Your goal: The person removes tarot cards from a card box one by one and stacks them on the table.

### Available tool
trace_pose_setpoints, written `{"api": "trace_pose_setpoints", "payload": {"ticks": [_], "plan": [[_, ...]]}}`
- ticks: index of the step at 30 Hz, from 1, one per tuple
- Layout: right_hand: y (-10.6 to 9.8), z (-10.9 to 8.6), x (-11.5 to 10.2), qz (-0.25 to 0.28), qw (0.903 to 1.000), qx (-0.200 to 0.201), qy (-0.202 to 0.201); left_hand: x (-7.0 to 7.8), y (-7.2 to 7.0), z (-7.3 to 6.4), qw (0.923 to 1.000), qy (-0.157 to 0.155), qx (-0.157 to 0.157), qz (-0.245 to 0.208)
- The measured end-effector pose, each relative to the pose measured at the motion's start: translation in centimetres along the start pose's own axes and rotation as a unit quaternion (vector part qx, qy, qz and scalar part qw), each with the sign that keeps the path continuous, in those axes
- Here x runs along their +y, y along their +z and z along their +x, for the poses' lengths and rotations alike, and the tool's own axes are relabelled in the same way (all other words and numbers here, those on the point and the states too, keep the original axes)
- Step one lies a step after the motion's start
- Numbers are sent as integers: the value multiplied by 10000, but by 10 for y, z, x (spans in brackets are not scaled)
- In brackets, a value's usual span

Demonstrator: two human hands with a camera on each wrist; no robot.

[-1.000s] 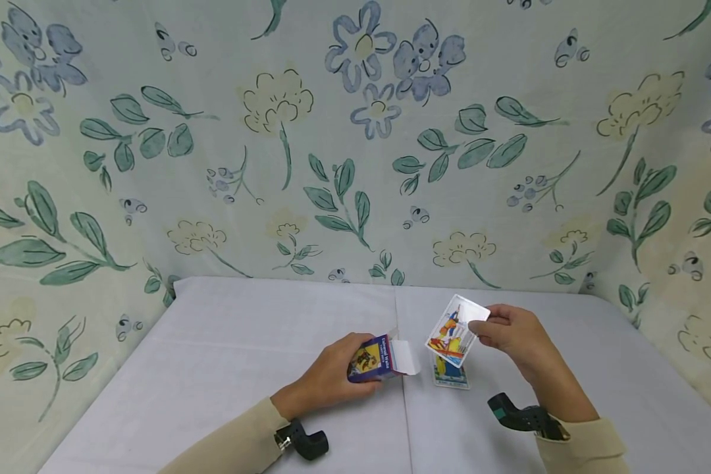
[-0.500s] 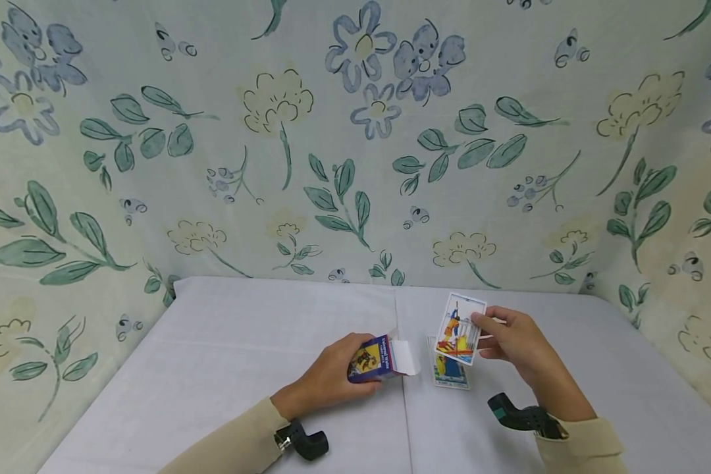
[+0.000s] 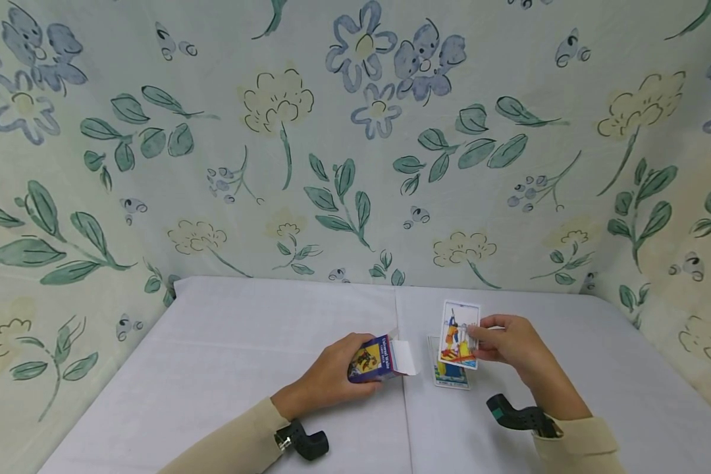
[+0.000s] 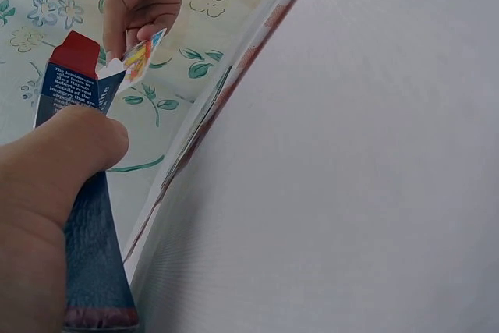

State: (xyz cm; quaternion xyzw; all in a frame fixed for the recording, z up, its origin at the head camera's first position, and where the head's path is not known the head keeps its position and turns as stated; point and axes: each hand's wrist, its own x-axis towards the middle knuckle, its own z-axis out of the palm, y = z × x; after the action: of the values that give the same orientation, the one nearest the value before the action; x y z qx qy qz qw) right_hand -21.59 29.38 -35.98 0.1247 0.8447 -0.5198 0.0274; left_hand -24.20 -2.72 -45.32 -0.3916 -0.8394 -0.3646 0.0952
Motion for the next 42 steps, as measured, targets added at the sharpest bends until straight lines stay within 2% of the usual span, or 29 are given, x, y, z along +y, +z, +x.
{"api": "trace_pose_setpoints", "payload": {"ticks": [8, 18, 25, 30, 42], "plan": [[6, 9, 13, -281, 9996, 98, 6, 0, 0, -1, 10000, -23, -10, 23], [8, 14, 21, -145, 9998, 46, 112, 0, 0, 0, 9999, -38, -14, 98], [13, 18, 26, -391, 9988, 50, 286, 0, 0, 0, 9999, -79, -32, 109], [19, 22, 31, -336, 9986, 57, 394, -1, 0, 0, 9999, -69, -30, 105], [25, 26, 41, -303, 9986, 1, 424, 0, 0, 0, 9998, -127, -54, 116]]}}
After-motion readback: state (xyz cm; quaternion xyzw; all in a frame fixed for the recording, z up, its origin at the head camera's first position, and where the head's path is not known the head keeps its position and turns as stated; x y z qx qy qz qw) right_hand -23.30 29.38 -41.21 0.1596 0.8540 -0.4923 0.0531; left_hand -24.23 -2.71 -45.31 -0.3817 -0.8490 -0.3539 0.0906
